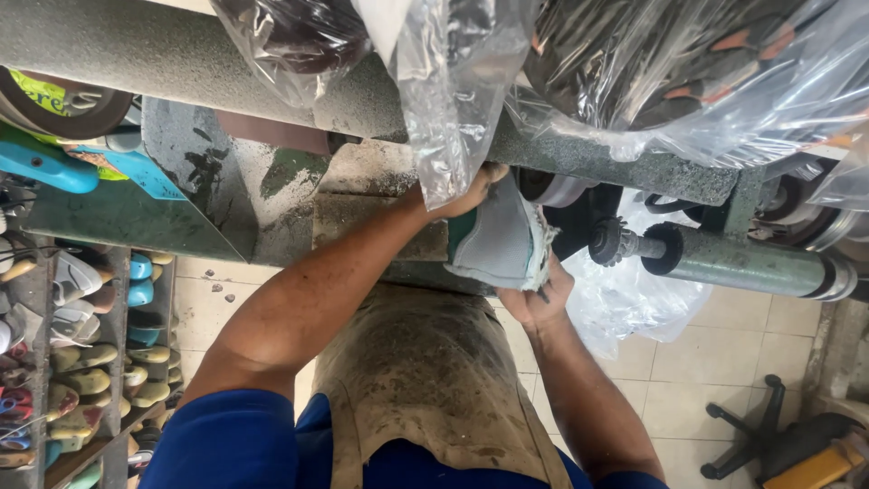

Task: Sanding the edges of a sneaker sole using a stationary grinding machine

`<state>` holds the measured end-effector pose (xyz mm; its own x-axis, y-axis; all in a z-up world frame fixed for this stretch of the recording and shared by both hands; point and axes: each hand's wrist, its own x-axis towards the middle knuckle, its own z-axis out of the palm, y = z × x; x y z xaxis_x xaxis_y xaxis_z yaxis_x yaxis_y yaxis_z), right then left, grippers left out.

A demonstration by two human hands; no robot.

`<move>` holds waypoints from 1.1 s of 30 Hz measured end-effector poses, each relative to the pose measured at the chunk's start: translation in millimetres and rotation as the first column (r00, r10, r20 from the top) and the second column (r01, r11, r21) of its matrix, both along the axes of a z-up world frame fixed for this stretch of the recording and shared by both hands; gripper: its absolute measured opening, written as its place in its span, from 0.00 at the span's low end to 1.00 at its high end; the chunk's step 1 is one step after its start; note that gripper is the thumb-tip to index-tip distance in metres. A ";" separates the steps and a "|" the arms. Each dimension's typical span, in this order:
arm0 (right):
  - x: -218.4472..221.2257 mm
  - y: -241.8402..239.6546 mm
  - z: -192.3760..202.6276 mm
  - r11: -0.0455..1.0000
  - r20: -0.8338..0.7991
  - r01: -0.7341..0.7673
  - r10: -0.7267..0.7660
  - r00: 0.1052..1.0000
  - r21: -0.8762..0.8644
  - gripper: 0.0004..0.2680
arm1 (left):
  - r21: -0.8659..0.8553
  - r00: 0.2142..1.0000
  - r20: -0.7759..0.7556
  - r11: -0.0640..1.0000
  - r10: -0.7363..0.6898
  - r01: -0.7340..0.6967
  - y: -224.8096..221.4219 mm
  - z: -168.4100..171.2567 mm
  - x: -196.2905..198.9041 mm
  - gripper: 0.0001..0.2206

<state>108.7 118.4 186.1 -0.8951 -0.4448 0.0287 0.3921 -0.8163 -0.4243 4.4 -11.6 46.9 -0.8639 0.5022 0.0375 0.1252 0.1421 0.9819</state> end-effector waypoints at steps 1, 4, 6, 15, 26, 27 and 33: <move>8.9 7.8 -19.7 1.000 0.000 0.000 0.000 1.000 0.000 0.13 | 0.000 1.000 0.000 1.000 0.000 0.000 -0.2 0.8 5.0 0.19; 29.7 26.3 -72.6 0.984 0.186 0.175 -0.177 0.966 0.031 0.14 | -0.009 0.999 0.033 1.000 -0.015 0.015 -2.3 1.2 15.9 0.19; 32.9 35.5 -97.6 0.980 0.137 0.185 -0.194 0.971 0.075 0.15 | -0.014 0.998 0.063 0.999 -0.030 0.031 -1.9 0.7 13.6 0.19; 21.1 32.6 -111.7 0.984 0.109 0.171 -0.176 0.978 0.058 0.15 | -0.035 0.989 0.132 0.997 -0.065 0.071 3.6 5.3 -20.0 0.20; -4.6 18.5 -89.8 0.987 0.086 0.148 -0.153 0.984 0.066 0.13 | -0.060 0.974 0.199 0.990 -0.110 0.124 7.3 18.0 -37.7 0.21; -5.5 18.1 -84.6 0.988 0.083 0.130 -0.137 0.987 0.082 0.14 | -0.062 0.971 0.211 0.989 -0.116 0.131 8.0 18.7 -37.0 0.22; 21.9 36.7 -103.4 0.983 0.121 0.149 -0.161 0.979 0.108 0.15 | -0.069 0.954 0.263 0.983 -0.148 0.172 4.3 22.9 -3.7 0.22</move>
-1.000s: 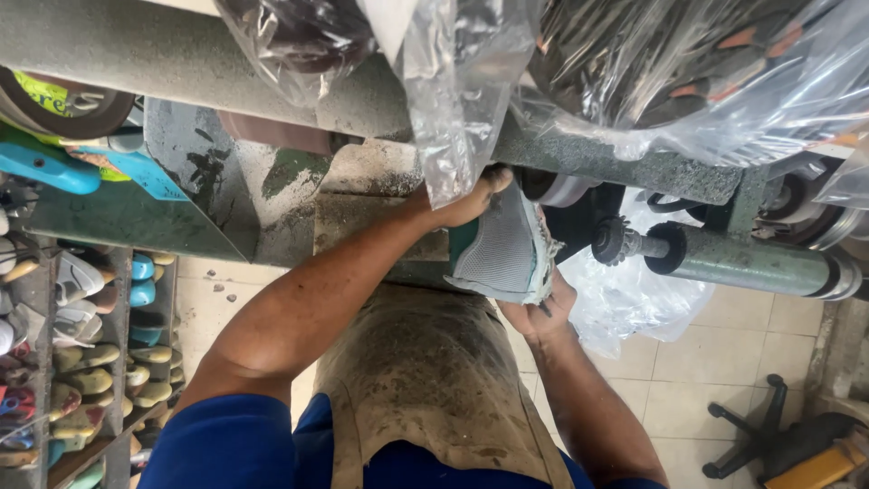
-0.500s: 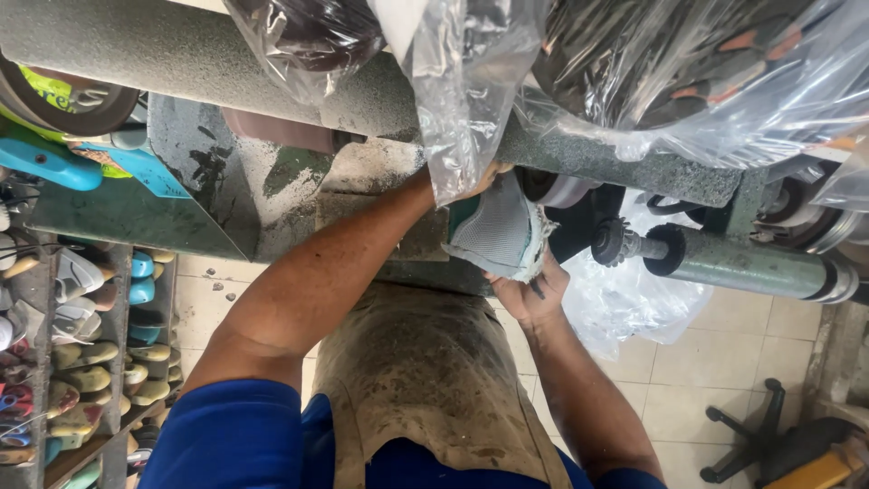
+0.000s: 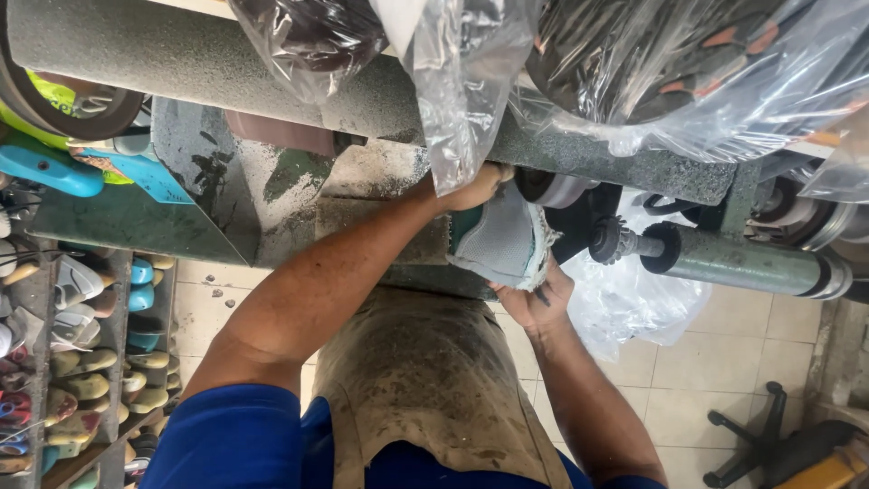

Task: Sanding the edges of a sneaker sole using a stationary grinding machine

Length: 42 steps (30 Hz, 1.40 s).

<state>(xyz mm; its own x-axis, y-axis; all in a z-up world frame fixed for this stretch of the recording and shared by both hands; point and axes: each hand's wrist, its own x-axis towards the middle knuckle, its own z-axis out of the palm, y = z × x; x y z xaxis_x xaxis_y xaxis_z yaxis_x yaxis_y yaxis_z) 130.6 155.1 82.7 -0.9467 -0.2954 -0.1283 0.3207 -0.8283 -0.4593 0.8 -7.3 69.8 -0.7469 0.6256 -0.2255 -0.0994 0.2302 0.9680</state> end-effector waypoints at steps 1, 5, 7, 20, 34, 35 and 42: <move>5.9 3.7 -6.9 1.000 0.000 -0.001 0.001 1.000 0.000 0.15 | 0.000 1.000 0.000 1.000 0.001 -0.001 -0.3 1.0 3.5 0.22; 14.0 0.2 23.1 1.000 -0.003 0.012 -0.012 1.000 0.028 0.17 | -0.212 0.975 -0.201 0.976 -0.093 0.049 -24.1 63.7 15.8 0.21; 13.3 -7.0 50.2 0.999 -0.029 0.004 -0.003 1.000 0.039 0.18 | -0.408 0.892 -0.400 0.913 -0.210 0.032 -36.2 99.0 22.6 0.19; 36.1 -3.5 57.5 0.999 -0.101 0.015 -0.011 0.995 0.036 0.19 | -0.227 0.972 0.040 0.950 0.230 -0.215 -31.0 84.5 35.8 0.22; 22.0 21.1 1.7 1.000 0.092 -0.012 0.009 0.996 0.028 0.16 | -0.217 0.965 -0.041 0.941 0.258 -0.261 -17.5 79.2 7.1 0.20; 22.4 22.2 1.2 0.999 0.099 -0.019 0.017 0.995 0.027 0.16 | -0.230 0.966 -0.061 0.938 0.252 -0.259 -16.3 74.2 8.0 0.20; 27.0 7.3 52.0 0.999 0.025 -0.046 0.046 0.999 0.006 0.16 | -0.339 0.976 0.009 0.919 0.218 -0.202 -38.6 142.2 43.7 0.22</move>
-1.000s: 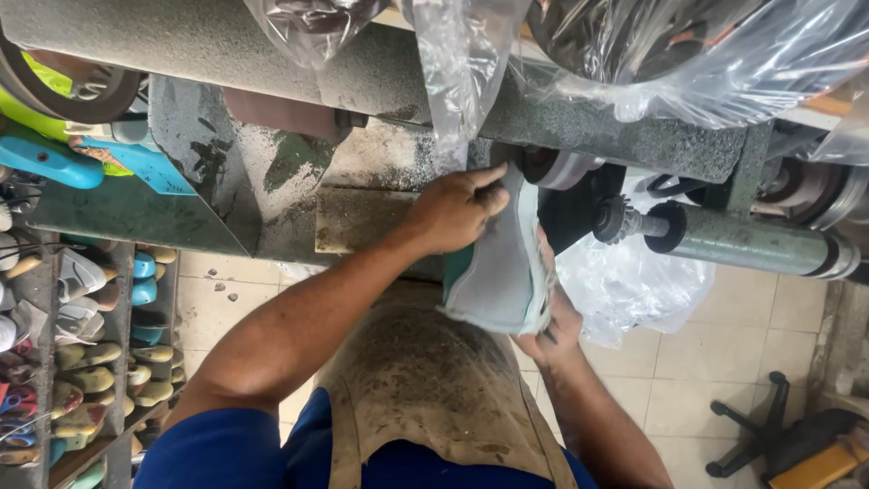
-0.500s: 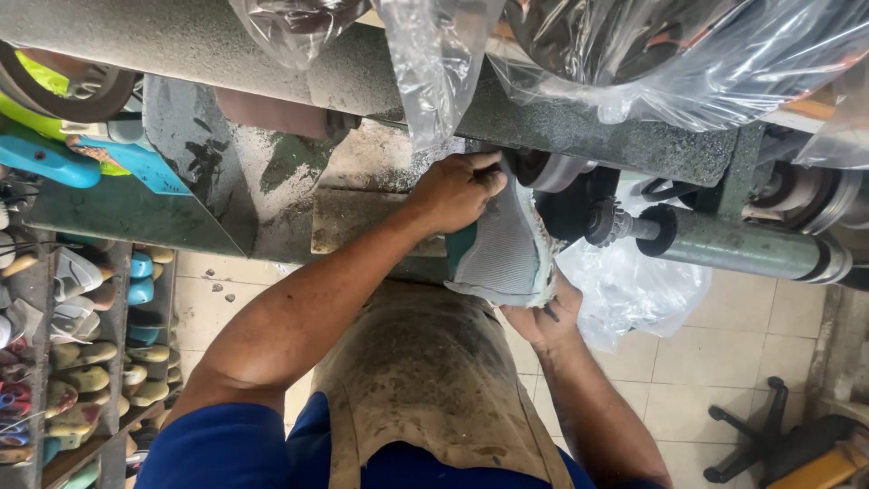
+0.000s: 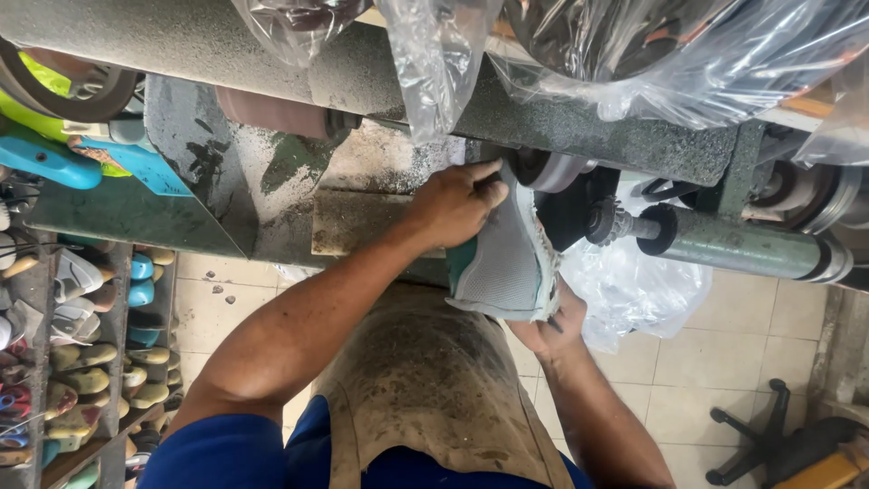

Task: Sanding the edges of a sneaker sole using a stationary grinding machine

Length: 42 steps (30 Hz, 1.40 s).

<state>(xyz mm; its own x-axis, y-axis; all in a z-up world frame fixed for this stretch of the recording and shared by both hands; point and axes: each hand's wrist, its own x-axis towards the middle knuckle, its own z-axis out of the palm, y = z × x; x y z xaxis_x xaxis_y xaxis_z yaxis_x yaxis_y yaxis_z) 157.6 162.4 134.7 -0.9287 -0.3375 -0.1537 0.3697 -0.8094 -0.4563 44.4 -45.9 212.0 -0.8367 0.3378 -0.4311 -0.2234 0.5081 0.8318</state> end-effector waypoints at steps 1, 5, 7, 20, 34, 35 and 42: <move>7.8 -0.9 8.1 1.000 0.009 0.001 -0.001 1.000 0.001 0.16 | 0.001 1.000 0.009 1.000 -0.001 0.001 0.6 -9.3 6.0 0.22; 34.6 -7.2 28.6 0.993 -0.120 -0.100 0.091 0.989 -0.069 0.28 | 0.041 0.998 -0.050 0.998 0.040 -0.038 -4.0 -14.5 47.1 0.28; 48.9 -11.8 28.7 0.988 -0.155 -0.122 0.107 0.982 -0.094 0.34 | 0.103 0.994 -0.079 0.993 0.069 -0.061 -10.2 -11.2 70.9 0.30; 64.4 -8.4 47.4 0.866 -0.142 0.081 -0.012 0.990 0.493 0.45 | 0.524 0.993 -0.114 0.851 0.035 0.031 14.9 -81.8 47.6 0.30; 15.7 3.4 20.0 0.976 -0.061 0.092 -0.081 0.995 0.199 0.30 | 0.308 0.995 0.025 0.946 0.098 -0.101 29.1 -52.9 0.7 0.28; 11.8 -0.2 21.8 0.977 -0.071 0.095 -0.082 0.994 0.191 0.28 | 0.277 0.997 0.000 0.958 0.080 -0.077 31.2 -66.3 -8.8 0.27; 17.2 24.3 -48.2 0.989 0.134 0.142 -0.147 0.980 0.048 0.22 | 0.164 0.998 -0.008 0.984 0.066 -0.064 34.4 -109.4 -41.2 0.24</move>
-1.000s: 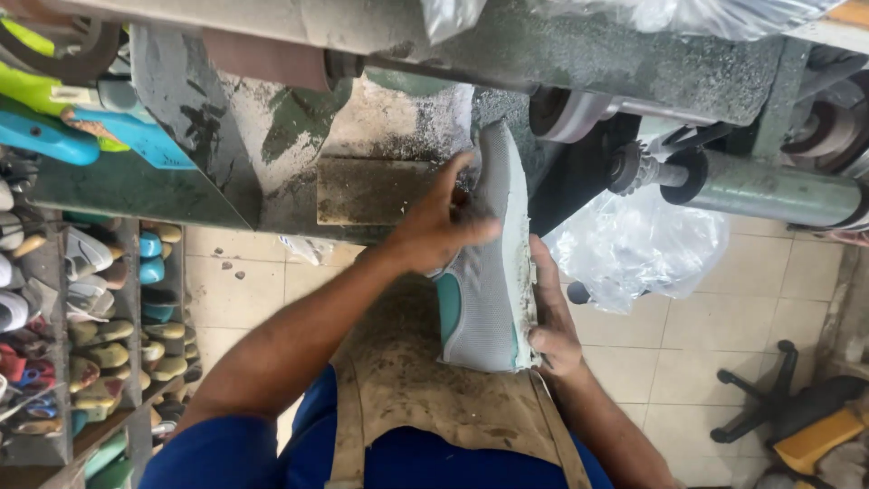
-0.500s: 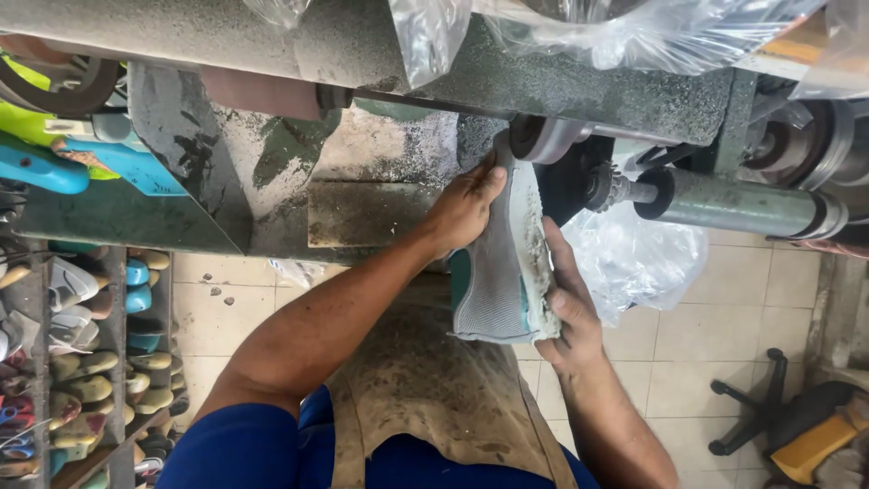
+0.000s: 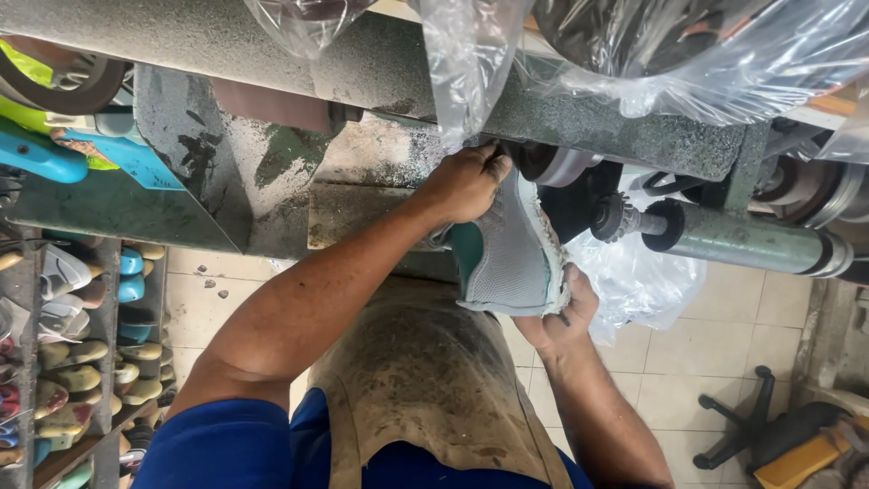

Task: Sanding the edges of a sneaker sole using a stationary grinding machine

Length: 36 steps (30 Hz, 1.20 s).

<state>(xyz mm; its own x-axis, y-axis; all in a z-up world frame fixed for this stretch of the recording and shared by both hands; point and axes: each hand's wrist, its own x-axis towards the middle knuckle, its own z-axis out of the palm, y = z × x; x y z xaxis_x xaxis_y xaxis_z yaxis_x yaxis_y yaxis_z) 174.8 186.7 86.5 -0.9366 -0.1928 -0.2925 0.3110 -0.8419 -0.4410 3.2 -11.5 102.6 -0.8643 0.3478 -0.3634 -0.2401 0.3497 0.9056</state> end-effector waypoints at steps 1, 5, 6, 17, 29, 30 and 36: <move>2.9 -4.0 10.2 1.000 0.002 -0.003 0.003 1.000 0.002 0.22 | 0.002 1.000 0.002 1.000 0.003 -0.003 -6.8 19.4 4.3 0.24; 31.4 1.0 8.7 0.989 -0.001 -0.005 0.006 1.000 0.150 0.19 | -0.072 0.990 0.030 0.988 -0.136 0.138 -27.2 72.2 26.8 0.27; 41.1 8.1 -1.5 0.988 0.021 0.003 -0.006 1.000 0.154 0.20 | -0.097 0.986 0.035 0.982 -0.161 0.164 -30.4 80.4 32.5 0.27; 39.7 18.7 -14.7 0.993 0.163 0.113 -0.118 0.980 0.043 0.24 | -0.199 0.959 -0.037 0.943 -0.279 0.267 -20.1 79.8 26.4 0.25; -31.6 -30.7 59.7 0.997 0.050 -0.077 0.076 0.996 0.027 0.21 | -0.121 0.977 -0.082 0.975 -0.196 0.185 -5.0 11.0 -1.5 0.19; -32.0 -35.7 65.9 0.998 0.066 -0.066 0.064 0.996 0.024 0.20 | -0.129 0.978 -0.071 0.974 -0.196 0.186 -4.2 9.5 -1.9 0.18; -19.5 -32.2 61.3 0.998 0.089 -0.037 0.032 0.996 0.057 0.22 | -0.130 0.985 0.040 0.976 -0.169 0.173 -13.8 68.5 6.2 0.20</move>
